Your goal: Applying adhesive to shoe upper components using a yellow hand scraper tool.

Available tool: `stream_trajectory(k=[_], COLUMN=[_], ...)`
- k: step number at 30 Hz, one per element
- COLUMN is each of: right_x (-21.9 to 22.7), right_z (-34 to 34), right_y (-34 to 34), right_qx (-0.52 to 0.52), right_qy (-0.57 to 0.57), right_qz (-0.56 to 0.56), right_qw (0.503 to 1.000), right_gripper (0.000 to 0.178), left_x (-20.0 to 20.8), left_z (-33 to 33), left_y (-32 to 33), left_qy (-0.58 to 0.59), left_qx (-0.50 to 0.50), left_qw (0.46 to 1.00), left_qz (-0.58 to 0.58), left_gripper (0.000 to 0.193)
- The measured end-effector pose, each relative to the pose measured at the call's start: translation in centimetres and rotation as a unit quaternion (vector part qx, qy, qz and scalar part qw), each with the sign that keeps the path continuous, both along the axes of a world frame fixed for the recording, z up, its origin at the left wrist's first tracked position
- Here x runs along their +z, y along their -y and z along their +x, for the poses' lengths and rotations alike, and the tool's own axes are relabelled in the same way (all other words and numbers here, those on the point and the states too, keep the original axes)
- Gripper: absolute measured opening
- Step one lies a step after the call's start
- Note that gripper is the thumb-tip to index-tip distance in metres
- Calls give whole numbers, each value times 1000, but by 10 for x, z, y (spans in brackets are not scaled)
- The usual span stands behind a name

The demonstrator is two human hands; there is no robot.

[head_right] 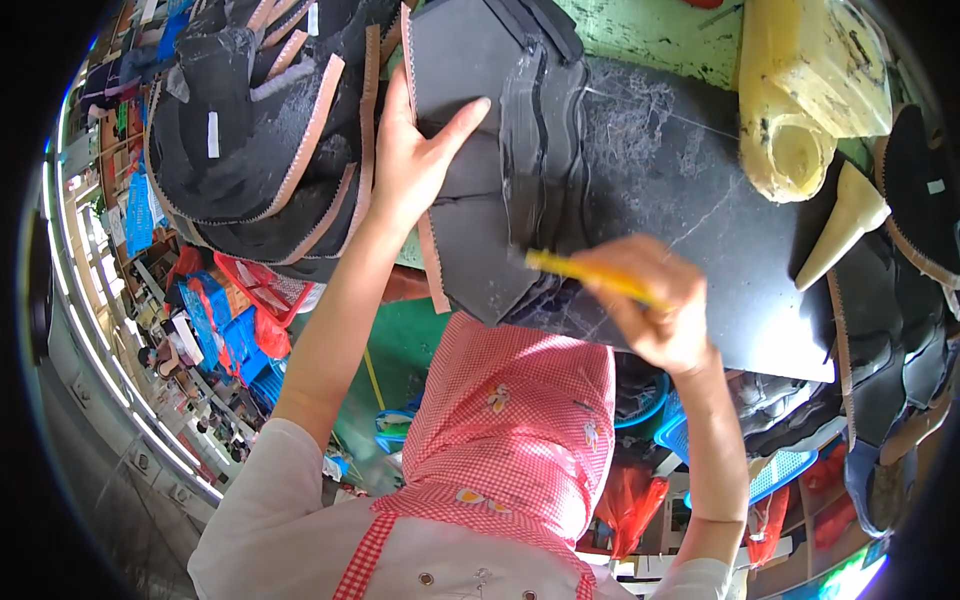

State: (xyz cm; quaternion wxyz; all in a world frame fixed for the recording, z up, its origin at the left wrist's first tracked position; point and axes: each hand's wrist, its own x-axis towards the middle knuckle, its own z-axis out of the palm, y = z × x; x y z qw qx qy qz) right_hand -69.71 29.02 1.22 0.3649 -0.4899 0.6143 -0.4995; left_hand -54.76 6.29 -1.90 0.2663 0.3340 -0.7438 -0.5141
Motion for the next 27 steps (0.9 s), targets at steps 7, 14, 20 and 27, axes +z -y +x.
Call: stream_trajectory(k=[7,14,20,27], right_x=[5,14,14,11], right_z=[11,14,-13,47], right_y=[-20,-20,92,35], right_qx=[62,89,-150,152], right_qy=[-84,-112,-168,-268], right_qz=[7,-12,99,-21], right_qw=[995,990,969,951], right_gripper=[17,23,17,34], left_x=[-8,4,33,23], left_z=[-4,11,24,23], left_y=[5,18,15,10], left_qy=[-12,-60,-47,-80], left_qx=[1,25,57,40], left_qw=[1000,975,876,910], left_qz=[-8,214,476,405], left_gripper=[59,44,27,27])
